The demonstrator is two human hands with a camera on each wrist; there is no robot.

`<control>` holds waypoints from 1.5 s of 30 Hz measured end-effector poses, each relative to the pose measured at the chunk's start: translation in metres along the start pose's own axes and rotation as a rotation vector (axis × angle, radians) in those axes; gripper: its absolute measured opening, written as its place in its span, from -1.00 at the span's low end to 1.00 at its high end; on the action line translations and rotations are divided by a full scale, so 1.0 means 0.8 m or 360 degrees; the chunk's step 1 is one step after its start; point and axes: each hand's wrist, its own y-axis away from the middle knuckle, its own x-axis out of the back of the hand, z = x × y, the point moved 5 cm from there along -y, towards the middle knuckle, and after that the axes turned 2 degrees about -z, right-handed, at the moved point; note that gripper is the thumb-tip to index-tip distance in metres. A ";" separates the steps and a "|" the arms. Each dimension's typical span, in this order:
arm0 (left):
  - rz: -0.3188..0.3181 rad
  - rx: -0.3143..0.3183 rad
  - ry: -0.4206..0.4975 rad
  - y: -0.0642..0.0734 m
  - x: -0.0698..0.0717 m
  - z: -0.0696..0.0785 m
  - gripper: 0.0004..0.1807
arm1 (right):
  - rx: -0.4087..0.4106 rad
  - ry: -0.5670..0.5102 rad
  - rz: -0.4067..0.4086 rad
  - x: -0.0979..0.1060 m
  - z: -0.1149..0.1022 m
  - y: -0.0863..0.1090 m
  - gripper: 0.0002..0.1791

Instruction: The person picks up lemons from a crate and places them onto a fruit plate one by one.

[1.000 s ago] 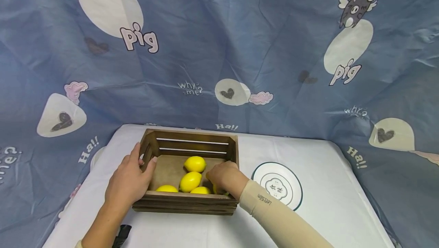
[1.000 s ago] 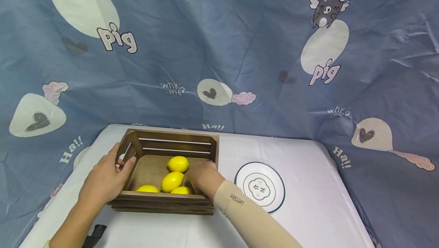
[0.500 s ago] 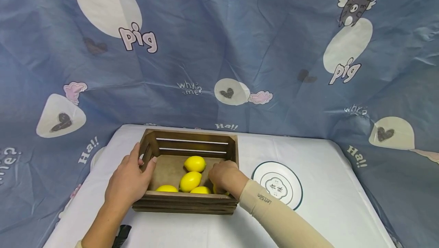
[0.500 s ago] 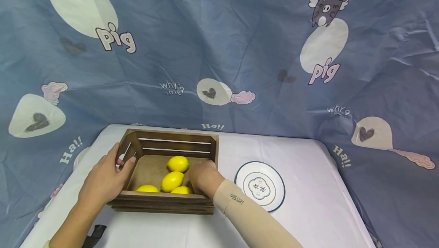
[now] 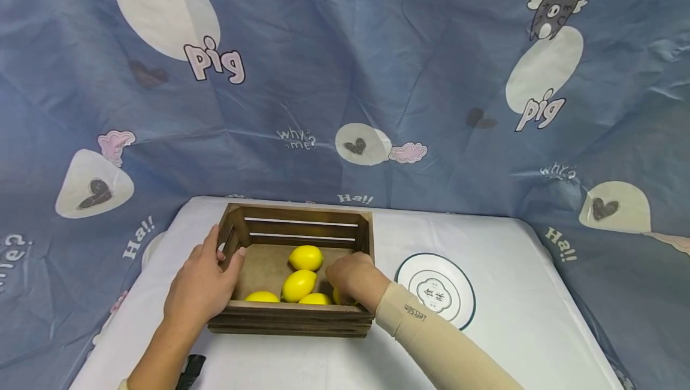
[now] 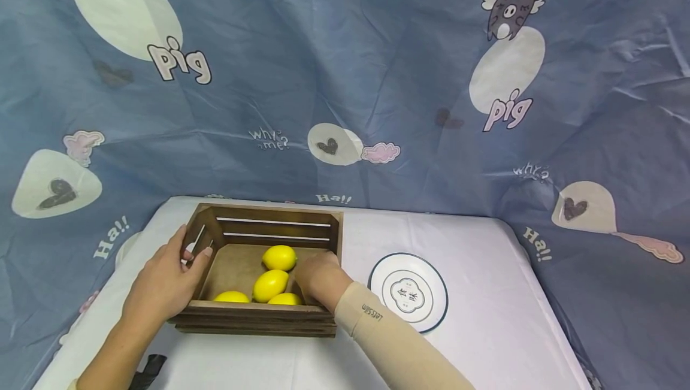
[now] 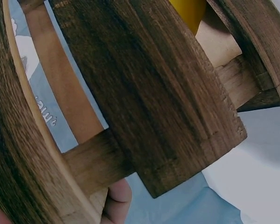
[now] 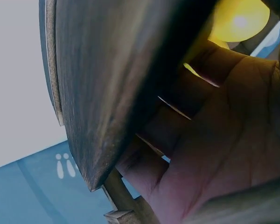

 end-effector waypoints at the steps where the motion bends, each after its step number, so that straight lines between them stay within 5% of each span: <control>1: 0.0002 0.0002 -0.0004 0.001 0.001 -0.001 -0.07 | 0.0002 -0.0016 0.0014 0.001 -0.001 0.000 -0.77; 25: -0.0013 0.0011 0.0005 0.001 0.000 0.000 -0.08 | 0.0083 -0.0231 0.0303 0.011 0.003 0.007 -0.57; 45: 0.0008 0.0042 -0.0002 0.000 0.000 -0.004 -0.08 | 0.0162 -0.0405 0.0423 0.016 0.000 0.005 -0.43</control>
